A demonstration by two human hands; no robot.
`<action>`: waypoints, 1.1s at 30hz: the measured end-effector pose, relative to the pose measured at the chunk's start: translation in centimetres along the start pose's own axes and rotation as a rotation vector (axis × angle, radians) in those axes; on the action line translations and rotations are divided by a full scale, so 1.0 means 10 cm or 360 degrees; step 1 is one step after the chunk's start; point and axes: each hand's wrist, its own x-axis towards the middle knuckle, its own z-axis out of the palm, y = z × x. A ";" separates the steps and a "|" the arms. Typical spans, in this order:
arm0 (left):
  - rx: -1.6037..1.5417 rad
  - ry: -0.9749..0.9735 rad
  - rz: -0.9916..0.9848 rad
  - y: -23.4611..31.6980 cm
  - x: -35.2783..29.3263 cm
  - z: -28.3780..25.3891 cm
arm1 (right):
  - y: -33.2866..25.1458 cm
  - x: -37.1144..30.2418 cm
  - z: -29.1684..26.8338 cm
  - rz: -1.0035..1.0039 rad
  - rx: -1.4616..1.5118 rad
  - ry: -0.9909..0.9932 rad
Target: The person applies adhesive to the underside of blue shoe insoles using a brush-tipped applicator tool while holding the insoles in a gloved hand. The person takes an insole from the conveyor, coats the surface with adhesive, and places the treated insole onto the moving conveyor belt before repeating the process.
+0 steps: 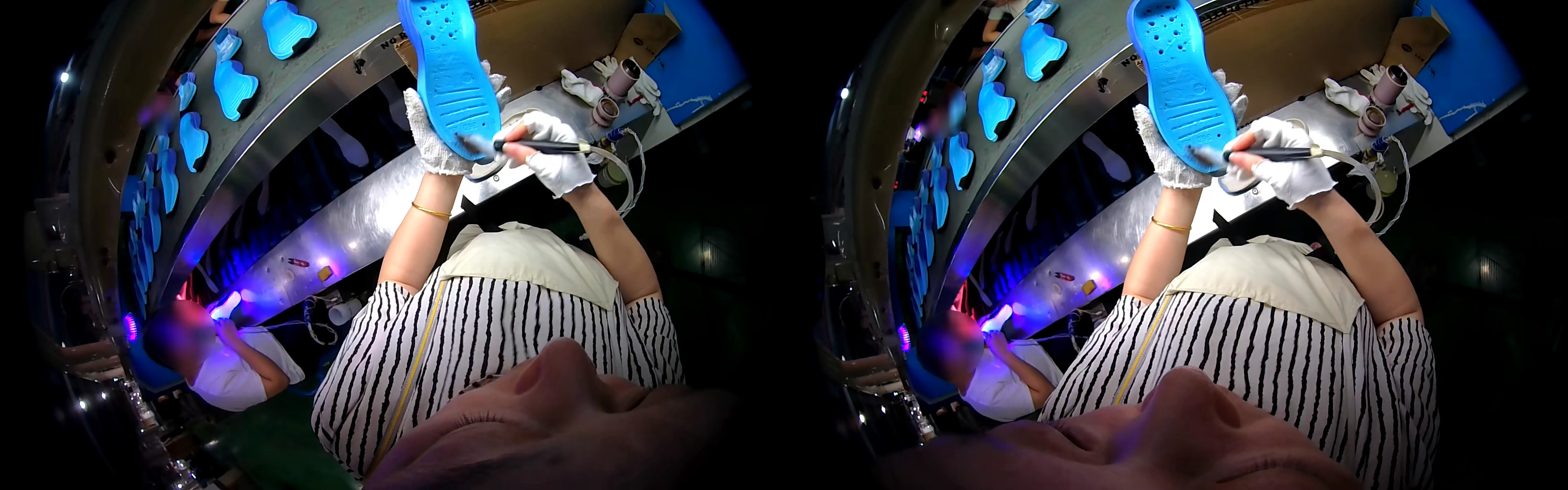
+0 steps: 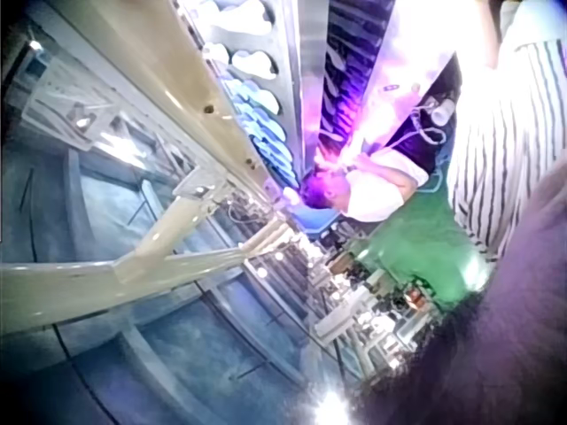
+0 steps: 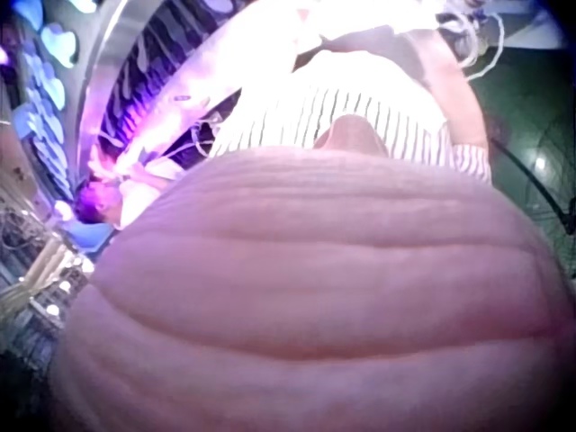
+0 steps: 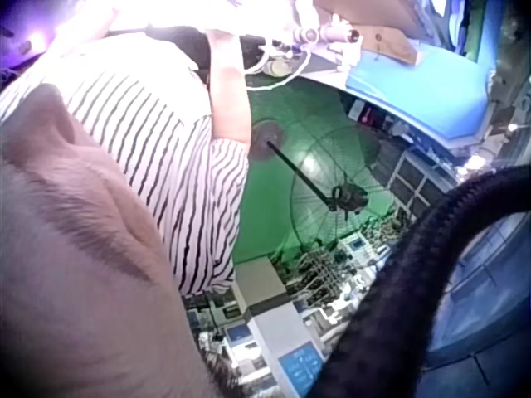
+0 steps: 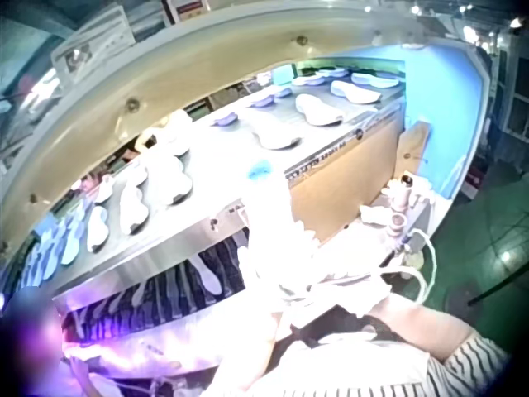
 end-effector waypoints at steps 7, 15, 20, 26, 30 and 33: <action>0.0075 -0.0074 -0.0084 0.08 0.07 -0.02 | -0.03 -0.04 -0.06 -0.0253 -0.0348 -0.0185; 0.0014 -0.0014 -0.0136 0.17 0.13 0.06 | -0.06 -0.19 -0.03 -0.0016 -0.0416 -0.0197; 0.0024 -0.0105 -0.0305 0.24 0.13 0.11 | -0.10 -0.14 -0.08 -0.0082 0.0052 -0.0067; 0.0282 -0.0065 -0.0481 0.23 0.18 0.09 | -0.20 0.03 -0.06 -0.0635 -0.0647 -0.0217; 0.0310 0.0212 -0.0546 0.25 0.25 -0.10 | -0.13 0.05 -0.12 -0.0324 -0.0708 -0.0397; 0.0544 0.0429 -0.0668 0.24 0.28 -0.01 | -0.18 0.14 -0.24 -0.0147 -0.0678 -0.0537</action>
